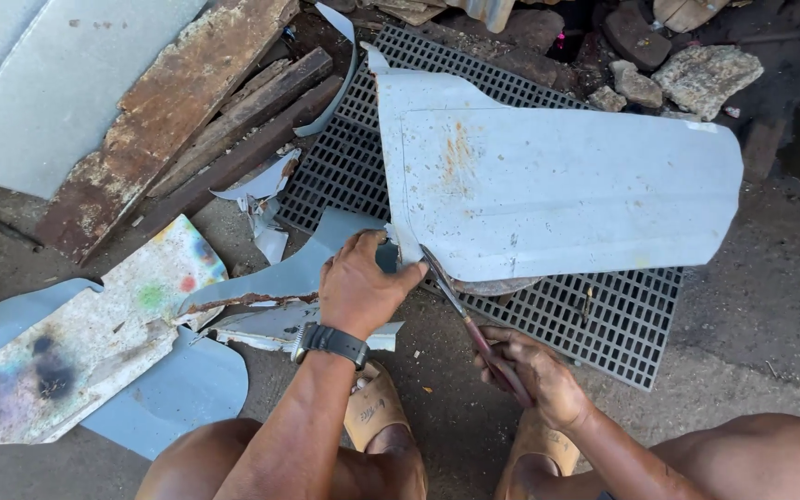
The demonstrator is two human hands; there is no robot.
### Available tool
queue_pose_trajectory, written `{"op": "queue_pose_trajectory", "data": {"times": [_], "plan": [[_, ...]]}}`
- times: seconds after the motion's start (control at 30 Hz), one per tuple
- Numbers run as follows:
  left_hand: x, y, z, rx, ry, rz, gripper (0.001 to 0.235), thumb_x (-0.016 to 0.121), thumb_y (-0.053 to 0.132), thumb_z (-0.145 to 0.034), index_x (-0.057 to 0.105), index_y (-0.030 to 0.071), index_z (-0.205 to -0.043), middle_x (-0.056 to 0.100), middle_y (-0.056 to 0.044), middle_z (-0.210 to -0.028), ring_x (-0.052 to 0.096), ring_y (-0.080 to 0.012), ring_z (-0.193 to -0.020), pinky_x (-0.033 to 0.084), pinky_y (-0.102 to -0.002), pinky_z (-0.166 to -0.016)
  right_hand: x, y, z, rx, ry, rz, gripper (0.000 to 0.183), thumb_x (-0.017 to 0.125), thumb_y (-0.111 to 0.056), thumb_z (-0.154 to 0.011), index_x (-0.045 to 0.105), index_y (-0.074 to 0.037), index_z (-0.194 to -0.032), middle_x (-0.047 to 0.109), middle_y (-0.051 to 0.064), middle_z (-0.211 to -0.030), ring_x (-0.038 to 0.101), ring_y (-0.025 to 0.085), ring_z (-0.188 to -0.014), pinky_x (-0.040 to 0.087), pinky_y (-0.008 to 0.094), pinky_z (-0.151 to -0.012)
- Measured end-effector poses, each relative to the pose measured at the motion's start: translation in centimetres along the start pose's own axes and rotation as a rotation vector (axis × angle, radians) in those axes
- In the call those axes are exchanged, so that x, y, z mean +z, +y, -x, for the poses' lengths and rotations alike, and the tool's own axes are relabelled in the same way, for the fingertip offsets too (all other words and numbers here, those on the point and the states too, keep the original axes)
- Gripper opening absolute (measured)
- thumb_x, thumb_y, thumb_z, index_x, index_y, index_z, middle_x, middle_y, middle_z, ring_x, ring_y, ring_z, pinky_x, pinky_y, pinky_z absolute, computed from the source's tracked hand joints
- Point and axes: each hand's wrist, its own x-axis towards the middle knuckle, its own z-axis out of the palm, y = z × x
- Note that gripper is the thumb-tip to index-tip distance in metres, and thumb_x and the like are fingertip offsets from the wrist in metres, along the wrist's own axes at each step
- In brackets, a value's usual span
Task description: The person uses tin snips to cut along a marked line on a large, light-colored metal sheet. They hold the sheet with one hand and cut with the other, progressively separating a strip from the main piece.
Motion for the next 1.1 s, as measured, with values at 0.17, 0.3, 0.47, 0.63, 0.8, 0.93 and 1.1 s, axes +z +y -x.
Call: {"op": "queue_pose_trajectory", "data": {"times": [0.17,0.3,0.47,0.63,0.8,0.93,1.1], "plan": [[-1.0,1.3,-0.1,-0.048,-0.099,0.022,0.081,0.067,0.066,-0.084,0.048,0.025,-0.151,0.052,-0.008,-0.152,0.044,-0.0456,-0.14,0.031,-0.07,-0.119,-1.7,0.6,0.2,0.006,-0.134,-0.319,0.059,0.053,0.019,-0.091,0.052,0.003,-0.147,0.066,0.034,-0.125,0.071,0.035,-0.099,0.064,0.038,-0.08],[-2.1,3.1,0.0,-0.045,-0.109,0.0,0.078,0.063,0.062,-0.088,0.046,0.023,-0.153,0.065,-0.009,-0.137,0.06,-0.0442,-0.124,0.043,-0.065,-0.11,-1.5,0.2,0.1,0.035,-0.107,-0.185,0.054,0.058,0.014,-0.094,0.052,0.0,-0.146,0.074,0.027,-0.108,0.075,0.027,-0.076,0.067,0.027,-0.056],[-5.3,6.8,0.7,-0.068,-0.099,-0.009,0.073,0.059,0.053,-0.089,0.048,0.016,-0.152,0.076,-0.011,-0.11,0.072,-0.0402,-0.102,0.058,-0.056,-0.085,-0.5,0.8,-1.7,-0.184,-0.37,-0.261,0.08,0.081,-0.039,-0.094,0.041,0.005,-0.147,0.068,0.025,-0.123,0.077,0.024,-0.083,0.07,0.032,-0.07],[-5.4,7.6,0.6,-0.048,-0.139,-0.059,0.074,0.059,0.055,-0.091,0.045,0.014,-0.152,0.075,-0.016,-0.106,0.07,-0.047,-0.101,0.056,-0.063,-0.087,0.4,-0.5,-2.3,-0.18,-0.497,-0.324,0.099,0.087,-0.059,-0.088,0.033,-0.006,-0.153,0.059,0.026,-0.131,0.069,0.029,-0.112,0.064,0.04,-0.09],[-4.8,6.6,0.1,-0.045,-0.141,-0.054,0.074,0.06,0.056,-0.092,0.046,0.016,-0.152,0.072,-0.014,-0.105,0.07,-0.0431,-0.097,0.057,-0.06,-0.084,0.8,-0.6,-1.3,-0.228,-0.239,-0.068,0.059,0.08,-0.011,-0.091,0.054,0.0,-0.143,0.07,0.018,-0.108,0.073,0.021,-0.08,0.066,0.03,-0.063],[-2.5,4.3,-0.5,-0.054,-0.137,0.035,0.077,0.065,0.06,-0.088,0.047,0.022,-0.152,0.07,-0.003,-0.128,0.066,-0.0418,-0.116,0.054,-0.068,-0.094,1.0,-1.0,-0.5,-0.126,-0.142,-0.054,0.062,0.082,-0.009,-0.085,0.059,-0.002,-0.142,0.071,0.018,-0.104,0.072,0.021,-0.075,0.068,0.032,-0.06],[-1.9,4.3,-0.6,-0.074,-0.15,0.044,0.075,0.063,0.059,-0.088,0.046,0.022,-0.152,0.07,0.0,-0.131,0.065,-0.0407,-0.118,0.053,-0.066,-0.096,-0.2,0.4,-1.2,-0.027,-0.086,-0.157,0.067,0.076,0.009,-0.083,0.058,-0.005,-0.146,0.074,0.026,-0.111,0.073,0.028,-0.08,0.067,0.037,-0.063]]}}
